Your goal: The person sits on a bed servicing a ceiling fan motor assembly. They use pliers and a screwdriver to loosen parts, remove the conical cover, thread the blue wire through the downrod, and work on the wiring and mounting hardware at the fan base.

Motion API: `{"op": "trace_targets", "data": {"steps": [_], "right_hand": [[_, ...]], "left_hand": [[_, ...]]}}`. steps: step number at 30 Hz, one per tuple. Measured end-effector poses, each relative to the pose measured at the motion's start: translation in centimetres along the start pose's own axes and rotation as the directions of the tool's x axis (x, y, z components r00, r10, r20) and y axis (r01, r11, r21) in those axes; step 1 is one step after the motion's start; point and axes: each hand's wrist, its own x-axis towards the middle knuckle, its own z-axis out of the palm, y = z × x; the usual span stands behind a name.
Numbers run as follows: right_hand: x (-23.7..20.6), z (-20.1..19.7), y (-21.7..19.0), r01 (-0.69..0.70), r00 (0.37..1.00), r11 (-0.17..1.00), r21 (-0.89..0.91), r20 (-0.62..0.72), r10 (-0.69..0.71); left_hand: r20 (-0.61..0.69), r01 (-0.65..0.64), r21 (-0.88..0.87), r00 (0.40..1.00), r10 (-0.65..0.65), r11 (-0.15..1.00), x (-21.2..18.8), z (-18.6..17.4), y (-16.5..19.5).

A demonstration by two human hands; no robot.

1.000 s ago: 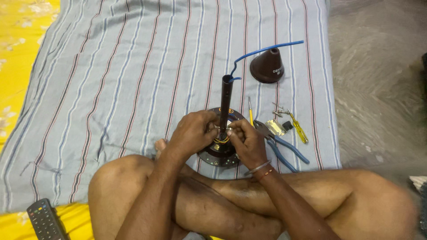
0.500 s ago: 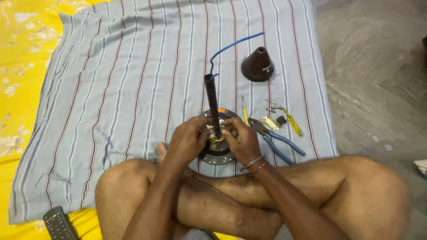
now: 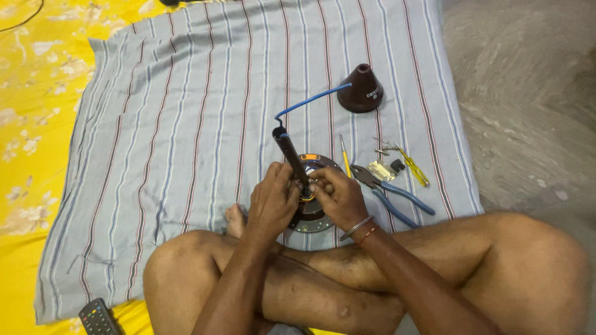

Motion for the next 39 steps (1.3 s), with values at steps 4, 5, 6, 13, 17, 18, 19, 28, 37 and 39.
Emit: {"op": "trace_targets", "data": {"steps": [4,5,6,13,17,18,19,28,37,39], "right_hand": [[0.2,0.0,-0.1,0.032,0.999,0.999,-0.004,-0.005,-0.032],[0.2,0.1,-0.2,0.036,0.999,0.999,-0.007,-0.008,-0.036],[0.4,0.2,-0.3,0.039,0.999,0.999,-0.010,-0.014,-0.039],[0.6,0.1,-1.5,0.095,0.995,0.995,0.022,-0.042,-0.094],[0.6,-0.1,-2.4,0.038,0.999,0.993,-0.113,-0.023,-0.041],[0.7,-0.1,-2.5,0.049,0.998,0.994,-0.095,-0.029,-0.052],[0.6,-0.1,-2.6,0.060,0.997,0.995,-0.078,-0.033,-0.063],[0.9,0.4,-1.9,0.098,0.993,0.995,-0.027,-0.062,-0.100],[1.1,0.3,-1.8,0.016,1.000,0.996,-0.082,-0.025,-0.019],[1.0,0.3,-1.7,0.038,0.998,0.997,-0.065,-0.038,-0.041]], "left_hand": [[-0.032,0.014,-0.032,0.999,-0.015,0.999,0.0,-0.1,-0.1],[-0.034,0.004,-0.027,0.999,-0.005,1.000,0.0,-0.2,-0.1],[-0.039,-0.013,-0.019,0.999,0.012,1.000,0.1,-0.3,-0.2],[0.003,-0.002,0.051,1.000,0.001,0.999,0.5,-0.4,-0.4],[-0.008,0.003,0.038,1.000,-0.003,0.999,0.8,-0.4,-0.5],[-0.006,0.007,0.051,1.000,-0.006,0.999,0.9,-0.4,-0.5],[-0.004,0.011,0.063,1.000,-0.011,0.998,0.9,-0.3,-0.5],[-0.004,0.048,-0.038,0.999,-0.048,0.998,1.2,-0.7,-0.8],[0.005,0.041,-0.050,0.999,-0.041,0.998,1.2,-0.8,-0.7],[0.009,0.062,-0.077,0.998,-0.062,0.995,1.2,-0.8,-0.8]]}}
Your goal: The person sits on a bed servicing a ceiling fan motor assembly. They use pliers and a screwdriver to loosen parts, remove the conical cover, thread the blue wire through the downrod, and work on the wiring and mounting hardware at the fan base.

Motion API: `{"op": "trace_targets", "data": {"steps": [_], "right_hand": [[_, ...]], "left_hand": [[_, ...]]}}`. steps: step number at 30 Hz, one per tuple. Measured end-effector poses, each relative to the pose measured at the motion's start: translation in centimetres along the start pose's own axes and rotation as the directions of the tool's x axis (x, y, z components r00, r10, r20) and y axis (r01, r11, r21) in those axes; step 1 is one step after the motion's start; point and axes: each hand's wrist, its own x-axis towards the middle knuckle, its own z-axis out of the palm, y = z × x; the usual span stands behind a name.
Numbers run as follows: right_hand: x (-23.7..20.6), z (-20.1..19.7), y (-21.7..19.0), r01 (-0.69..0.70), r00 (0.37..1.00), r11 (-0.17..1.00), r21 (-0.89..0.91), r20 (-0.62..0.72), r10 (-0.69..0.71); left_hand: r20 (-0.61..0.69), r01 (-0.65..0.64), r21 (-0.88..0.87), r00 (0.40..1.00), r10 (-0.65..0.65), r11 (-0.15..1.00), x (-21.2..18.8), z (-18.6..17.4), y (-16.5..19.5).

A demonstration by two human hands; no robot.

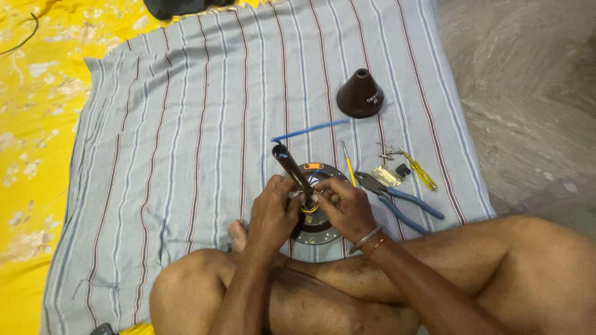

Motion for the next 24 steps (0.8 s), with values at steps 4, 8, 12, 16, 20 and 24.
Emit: {"op": "trace_targets", "data": {"steps": [4,8,12,16,20,24], "right_hand": [[0.0,0.1,0.2,0.106,0.994,0.992,0.062,-0.034,-0.104],[0.1,0.0,0.1,-0.024,1.000,0.993,0.118,0.010,0.023],[0.1,0.1,0.1,0.011,1.000,0.999,0.035,-0.010,-0.010],[0.0,0.1,-0.3,0.017,1.000,0.999,0.046,0.000,-0.017],[0.0,0.0,-0.2,-0.073,0.997,0.989,0.132,0.040,0.069],[0.0,0.2,0.3,-0.031,0.999,0.995,0.098,0.033,0.028]], "left_hand": [[0.026,0.013,0.031,1.000,-0.014,0.999,-0.1,0.2,-0.4],[0.010,-0.054,-0.028,0.998,0.055,0.998,0.1,0.1,-0.6],[-0.038,-0.086,-0.026,0.996,0.085,0.996,-0.3,0.4,-0.9],[-0.007,0.002,-0.003,1.000,-0.002,1.000,-0.1,0.6,-1.1],[0.000,-0.046,0.020,0.999,0.046,0.999,0.0,0.4,-1.1],[0.006,0.014,-0.003,1.000,-0.014,1.000,-0.3,0.2,-1.1]]}}
